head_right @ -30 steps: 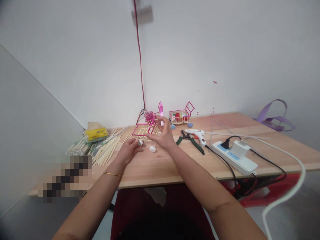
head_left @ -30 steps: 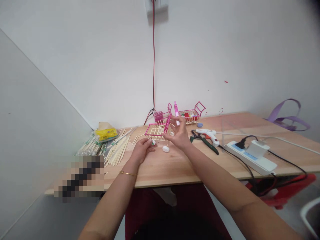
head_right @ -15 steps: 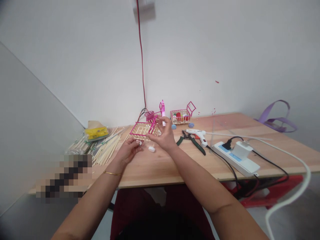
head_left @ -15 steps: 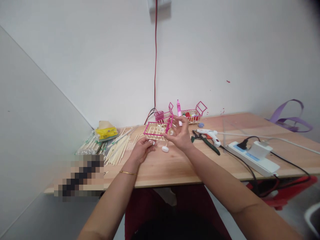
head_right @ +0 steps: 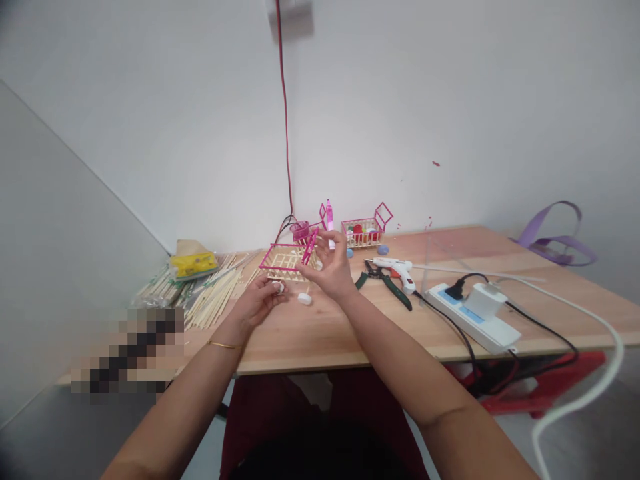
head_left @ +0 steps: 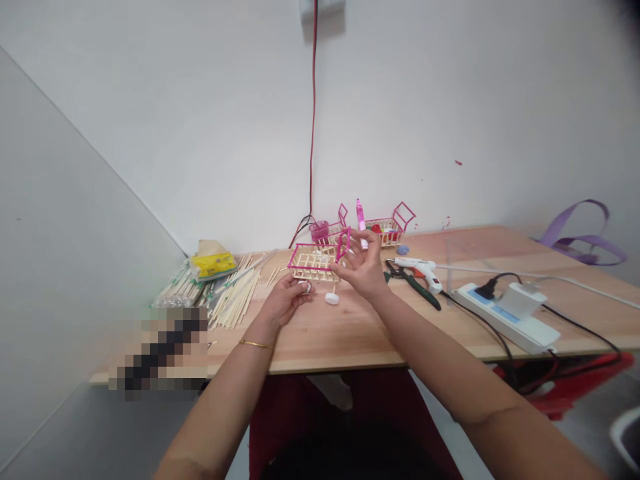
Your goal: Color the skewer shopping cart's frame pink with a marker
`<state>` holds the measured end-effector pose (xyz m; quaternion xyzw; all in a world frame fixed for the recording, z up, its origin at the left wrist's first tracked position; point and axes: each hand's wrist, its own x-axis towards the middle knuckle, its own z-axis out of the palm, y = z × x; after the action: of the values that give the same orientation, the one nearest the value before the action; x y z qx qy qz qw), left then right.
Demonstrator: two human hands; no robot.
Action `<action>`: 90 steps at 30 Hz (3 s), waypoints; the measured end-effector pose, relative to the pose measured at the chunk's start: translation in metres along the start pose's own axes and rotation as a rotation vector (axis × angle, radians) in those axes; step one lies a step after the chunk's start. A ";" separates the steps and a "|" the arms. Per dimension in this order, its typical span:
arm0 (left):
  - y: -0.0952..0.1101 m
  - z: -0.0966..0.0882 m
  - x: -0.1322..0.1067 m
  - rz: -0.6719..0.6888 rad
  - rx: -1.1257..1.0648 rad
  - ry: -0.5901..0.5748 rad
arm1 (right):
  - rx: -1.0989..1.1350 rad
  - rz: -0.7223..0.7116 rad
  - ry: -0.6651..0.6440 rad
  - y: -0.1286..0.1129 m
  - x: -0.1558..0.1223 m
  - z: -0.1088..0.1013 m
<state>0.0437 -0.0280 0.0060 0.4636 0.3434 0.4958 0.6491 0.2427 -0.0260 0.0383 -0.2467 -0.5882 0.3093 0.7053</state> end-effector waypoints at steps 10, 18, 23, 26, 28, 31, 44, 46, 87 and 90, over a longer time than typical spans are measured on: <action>0.003 0.004 -0.003 0.017 0.000 -0.091 | 0.050 0.028 -0.037 -0.006 0.001 -0.003; 0.006 0.011 -0.011 0.013 -0.002 -0.171 | 0.046 -0.016 -0.120 -0.014 -0.001 -0.006; 0.005 0.011 -0.012 0.047 -0.013 -0.197 | 0.092 -0.024 -0.126 -0.020 -0.001 -0.006; 0.004 0.014 -0.011 0.089 0.002 -0.193 | 0.094 -0.046 -0.114 -0.019 -0.001 -0.006; 0.005 0.018 -0.012 0.103 0.028 -0.184 | 0.089 -0.074 -0.065 -0.015 -0.001 -0.006; 0.010 0.025 -0.015 0.104 0.055 -0.161 | 0.081 -0.120 0.016 -0.009 0.000 -0.006; 0.030 0.037 -0.006 -0.033 -0.074 -0.291 | 0.124 -0.117 0.208 -0.011 0.010 -0.012; 0.030 0.040 -0.004 -0.036 -0.083 -0.293 | 0.127 -0.111 0.220 -0.015 0.010 -0.013; 0.010 0.043 0.009 -0.122 -0.263 -0.077 | 0.099 0.012 0.174 -0.022 0.003 -0.011; 0.011 0.043 0.009 -0.111 -0.235 -0.077 | 0.137 0.007 0.194 -0.020 0.003 -0.010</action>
<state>0.0818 -0.0299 0.0309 0.3835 0.2829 0.4777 0.7381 0.2559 -0.0375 0.0524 -0.2288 -0.4940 0.3261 0.7728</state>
